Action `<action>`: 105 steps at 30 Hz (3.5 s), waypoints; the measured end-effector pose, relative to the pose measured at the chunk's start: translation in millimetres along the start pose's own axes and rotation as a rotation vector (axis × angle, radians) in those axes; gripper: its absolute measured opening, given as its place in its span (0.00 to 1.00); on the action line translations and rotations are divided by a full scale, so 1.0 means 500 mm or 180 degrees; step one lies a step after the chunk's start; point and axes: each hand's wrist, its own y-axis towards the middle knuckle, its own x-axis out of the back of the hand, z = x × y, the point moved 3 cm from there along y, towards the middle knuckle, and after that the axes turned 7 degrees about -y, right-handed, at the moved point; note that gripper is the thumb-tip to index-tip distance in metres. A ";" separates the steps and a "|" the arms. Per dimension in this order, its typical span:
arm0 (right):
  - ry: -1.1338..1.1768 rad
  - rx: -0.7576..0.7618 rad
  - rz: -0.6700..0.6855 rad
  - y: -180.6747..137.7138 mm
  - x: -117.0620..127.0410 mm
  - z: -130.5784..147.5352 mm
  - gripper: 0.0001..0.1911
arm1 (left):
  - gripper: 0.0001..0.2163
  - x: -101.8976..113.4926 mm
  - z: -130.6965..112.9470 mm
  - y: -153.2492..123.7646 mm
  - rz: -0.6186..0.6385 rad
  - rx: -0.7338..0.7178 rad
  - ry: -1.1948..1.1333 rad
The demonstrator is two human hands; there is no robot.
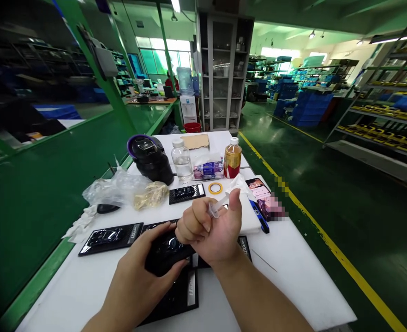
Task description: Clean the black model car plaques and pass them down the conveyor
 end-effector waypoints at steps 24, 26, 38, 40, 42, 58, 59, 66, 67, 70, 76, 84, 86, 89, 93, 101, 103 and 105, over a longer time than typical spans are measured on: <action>-0.0203 -0.0123 -0.0058 0.005 0.006 -0.017 0.36 | 0.27 0.007 -0.002 -0.005 -0.0109 -0.0082 0.0056; -0.0182 -0.0122 -0.0067 0.005 0.006 -0.017 0.36 | 0.27 0.006 -0.002 -0.005 -0.0100 -0.0078 0.0053; -0.0308 -0.0196 -0.0283 0.007 0.007 -0.016 0.38 | 0.27 0.004 -0.003 -0.003 -0.0059 -0.0041 0.0071; -0.0277 -0.0155 -0.0219 0.006 0.008 -0.015 0.37 | 0.27 0.005 -0.004 -0.003 -0.0049 -0.0023 0.0070; -0.0254 -0.0122 -0.0160 0.006 0.008 -0.015 0.36 | 0.27 0.006 -0.004 -0.002 -0.0048 -0.0027 0.0065; -0.1282 -0.0218 0.0172 -0.005 0.002 -0.032 0.37 | 0.26 -0.002 0.006 -0.003 -0.0034 -0.0050 0.0146; -0.1646 -0.0264 0.0316 -0.008 -0.006 -0.029 0.36 | 0.26 -0.003 0.010 -0.002 0.0020 0.0006 0.0166; -0.1932 0.0500 -0.0793 -0.007 0.053 0.129 0.19 | 0.33 0.017 0.033 0.012 0.0037 0.0538 0.0126; -0.2038 0.0454 -0.1197 -0.008 0.086 0.149 0.18 | 0.34 0.019 0.026 0.009 0.0080 0.0547 0.0093; -0.2583 -0.0050 -0.2037 -0.020 0.195 0.167 0.21 | 0.39 0.002 -0.021 -0.016 0.0512 0.0324 -0.0007; -0.2780 -0.0536 -0.2196 -0.055 0.302 0.115 0.20 | 0.45 -0.101 -0.158 -0.057 0.1547 -0.0397 -0.0026; -0.2268 0.0179 -0.2649 -0.058 0.292 0.144 0.23 | 0.36 -0.149 -0.186 -0.046 0.1827 0.0124 0.0452; -0.2236 0.0257 -0.2683 -0.056 0.290 0.149 0.23 | 0.34 -0.145 -0.184 -0.051 0.1857 0.0156 0.0493; -0.2398 0.0118 -0.2621 -0.055 0.291 0.144 0.21 | 0.31 -0.136 -0.183 -0.054 0.1852 0.0077 0.0565; -0.2881 -0.0271 -0.2436 -0.057 0.294 0.128 0.18 | 0.28 -0.133 -0.181 -0.050 0.1711 -0.0055 0.0702; -0.3388 -0.0354 -0.2330 -0.076 0.291 0.120 0.18 | 0.24 -0.025 -0.122 -0.103 0.1627 -0.0774 0.0640; -0.3235 -0.0052 -0.2500 -0.077 0.297 0.126 0.20 | 0.21 0.049 -0.057 -0.105 0.1390 -0.0642 0.0812; -0.3081 0.0215 -0.2610 -0.074 0.304 0.131 0.21 | 0.18 0.123 0.025 -0.091 0.1103 -0.0087 0.1176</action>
